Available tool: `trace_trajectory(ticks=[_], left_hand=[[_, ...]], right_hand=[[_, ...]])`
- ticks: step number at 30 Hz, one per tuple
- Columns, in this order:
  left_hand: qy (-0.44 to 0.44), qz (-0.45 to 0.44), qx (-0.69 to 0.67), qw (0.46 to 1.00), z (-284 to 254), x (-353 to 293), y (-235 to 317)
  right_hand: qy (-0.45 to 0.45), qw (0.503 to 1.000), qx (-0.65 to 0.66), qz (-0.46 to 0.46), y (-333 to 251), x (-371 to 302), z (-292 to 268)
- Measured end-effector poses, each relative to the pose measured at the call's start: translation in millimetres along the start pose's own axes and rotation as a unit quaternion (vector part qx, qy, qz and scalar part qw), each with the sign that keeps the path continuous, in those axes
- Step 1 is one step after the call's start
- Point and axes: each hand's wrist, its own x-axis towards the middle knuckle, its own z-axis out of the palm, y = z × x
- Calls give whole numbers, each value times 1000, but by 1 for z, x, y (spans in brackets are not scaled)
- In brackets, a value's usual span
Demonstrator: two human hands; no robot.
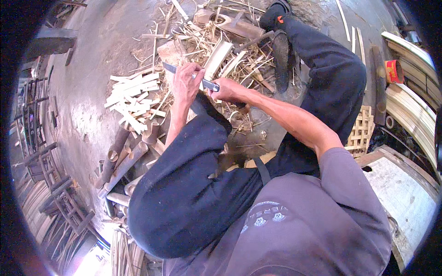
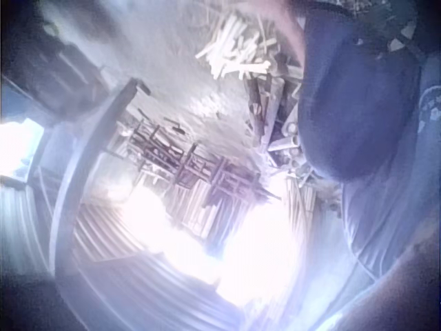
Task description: The person sits on the floor and uses a knife to split bamboo pieces into thin strips. They hold the bamboo with one hand and the knife with the other, repeatedly slicing the material and placing the resulting strips on the floor.
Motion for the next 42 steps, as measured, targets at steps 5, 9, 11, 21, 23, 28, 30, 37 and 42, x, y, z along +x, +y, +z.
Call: trace_trajectory(ticks=[5, 9, 11, 21, 23, 28, 30, 37, 42], left_hand=[[-32, -3, -19, 999, 13, 9, -9], [-18, 6, 8, 1000, 16, 11, 1], [-61, -44, 5, 997, 18, 12, 1], [-13, -5, -51, 999, 7, 6, 6], [-11, -7, -46, 999, 3, 3, 8], [-53, -55, -109, 991, 13, -2, 15], [-36, -84, -115, 989, 18, -7, 15], [36, -195, -64, 978, 36, -12, 2], [97, -288, -180, 935, 27, -19, 11]], right_hand=[[-5, 1000, 5, 14, -6, -2, -14], [-18, 999, -23, 12, -1, -4, -17], [22, 994, -110, -8, 6, 0, -17], [-60, 980, -187, -27, 35, 0, -20], [-58, 986, -148, -57, 40, -3, -13], [-139, 985, -81, 58, 46, -14, -6], [-132, 985, -96, 61, 37, -17, -2], [-78, 978, -191, -28, 34, -7, 7], [-61, 973, -216, -55, 32, -10, 15]])
